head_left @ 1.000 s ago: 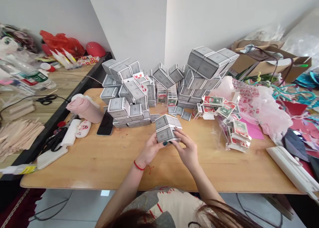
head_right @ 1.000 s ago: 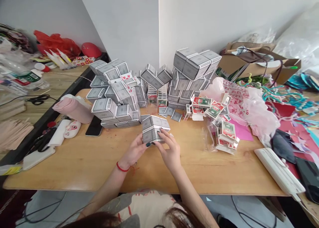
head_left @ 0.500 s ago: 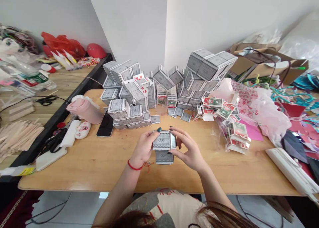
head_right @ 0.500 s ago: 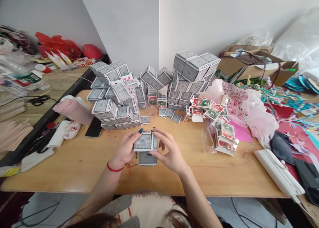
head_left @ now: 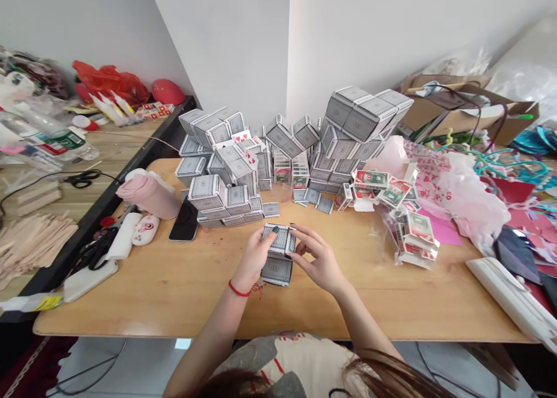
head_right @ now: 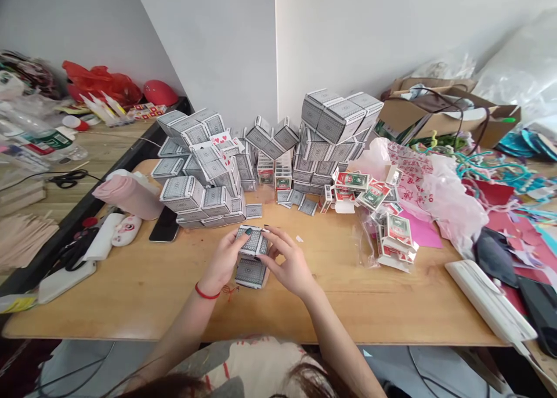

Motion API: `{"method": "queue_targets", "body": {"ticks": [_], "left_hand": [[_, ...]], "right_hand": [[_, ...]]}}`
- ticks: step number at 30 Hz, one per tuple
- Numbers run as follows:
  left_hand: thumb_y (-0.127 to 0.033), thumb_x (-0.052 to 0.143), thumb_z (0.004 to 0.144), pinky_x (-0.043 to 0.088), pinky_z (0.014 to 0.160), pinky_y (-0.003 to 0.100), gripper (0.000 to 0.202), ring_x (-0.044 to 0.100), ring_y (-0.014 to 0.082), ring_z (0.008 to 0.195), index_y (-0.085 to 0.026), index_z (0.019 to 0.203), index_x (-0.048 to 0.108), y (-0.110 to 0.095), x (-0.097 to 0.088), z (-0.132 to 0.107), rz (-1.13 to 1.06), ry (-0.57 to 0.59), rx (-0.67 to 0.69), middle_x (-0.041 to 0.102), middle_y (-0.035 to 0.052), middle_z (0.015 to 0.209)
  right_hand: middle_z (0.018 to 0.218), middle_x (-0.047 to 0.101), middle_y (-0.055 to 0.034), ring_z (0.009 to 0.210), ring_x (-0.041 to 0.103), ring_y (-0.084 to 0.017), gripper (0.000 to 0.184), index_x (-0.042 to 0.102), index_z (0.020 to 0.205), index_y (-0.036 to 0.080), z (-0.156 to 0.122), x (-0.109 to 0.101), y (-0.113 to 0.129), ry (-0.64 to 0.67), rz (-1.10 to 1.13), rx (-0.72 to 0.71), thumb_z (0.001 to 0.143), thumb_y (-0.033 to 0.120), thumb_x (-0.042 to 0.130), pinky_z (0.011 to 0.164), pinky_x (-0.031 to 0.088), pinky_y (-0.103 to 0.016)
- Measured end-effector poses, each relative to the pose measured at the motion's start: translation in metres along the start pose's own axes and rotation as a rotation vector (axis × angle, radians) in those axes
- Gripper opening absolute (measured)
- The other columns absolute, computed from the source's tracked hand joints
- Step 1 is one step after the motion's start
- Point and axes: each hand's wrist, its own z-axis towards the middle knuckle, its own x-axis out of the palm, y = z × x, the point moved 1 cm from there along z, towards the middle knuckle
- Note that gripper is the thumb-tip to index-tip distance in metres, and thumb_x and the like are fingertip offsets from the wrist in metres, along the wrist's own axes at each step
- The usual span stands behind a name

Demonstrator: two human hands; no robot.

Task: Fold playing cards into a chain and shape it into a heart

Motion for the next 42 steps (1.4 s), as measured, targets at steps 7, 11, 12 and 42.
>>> {"method": "queue_targets", "body": {"ticks": [7,11,12,42], "left_hand": [[-0.037,0.061,0.067,0.043,0.061,0.023,0.028,0.057,0.0148,0.069,-0.014,0.082,0.06,-0.001,-0.002,0.005,-0.028,-0.015,-0.048,0.063,0.0026,0.077],[-0.035,0.061,0.068,0.043,0.063,0.022,0.026,0.056,0.0139,0.069,-0.014,0.083,0.06,-0.002,-0.003,0.006,-0.046,0.006,-0.045,0.063,0.0023,0.077],[-0.035,0.06,0.069,0.043,0.063,0.022,0.026,0.056,0.0136,0.069,-0.014,0.083,0.06,-0.002,-0.003,0.007,-0.05,0.007,-0.043,0.063,0.002,0.077],[-0.039,0.058,0.071,0.044,0.072,0.028,0.031,0.057,0.0163,0.079,-0.017,0.092,0.052,-0.008,0.002,0.0,0.345,0.123,0.129,0.061,0.0042,0.086]], "right_hand": [[0.122,0.051,-0.0113,0.065,0.06,-0.012,0.027,0.058,0.103,0.023,0.002,0.003,-0.007,-0.05,-0.15,-0.08,0.078,0.032,0.058,0.079,0.051,-0.033],[0.122,0.052,-0.0119,0.061,0.06,-0.012,0.03,0.056,0.105,0.024,0.001,0.004,-0.006,-0.052,-0.121,-0.065,0.077,0.033,0.058,0.075,0.053,-0.033],[0.122,0.052,-0.012,0.061,0.06,-0.012,0.03,0.055,0.106,0.024,0.001,0.005,-0.006,-0.055,-0.111,-0.062,0.077,0.033,0.059,0.073,0.053,-0.033],[0.091,0.067,-0.0109,0.095,0.061,-0.025,0.013,0.06,0.083,0.023,-0.001,0.003,-0.009,-0.048,-0.168,-0.105,0.077,0.034,0.058,0.071,0.053,-0.032]]}}
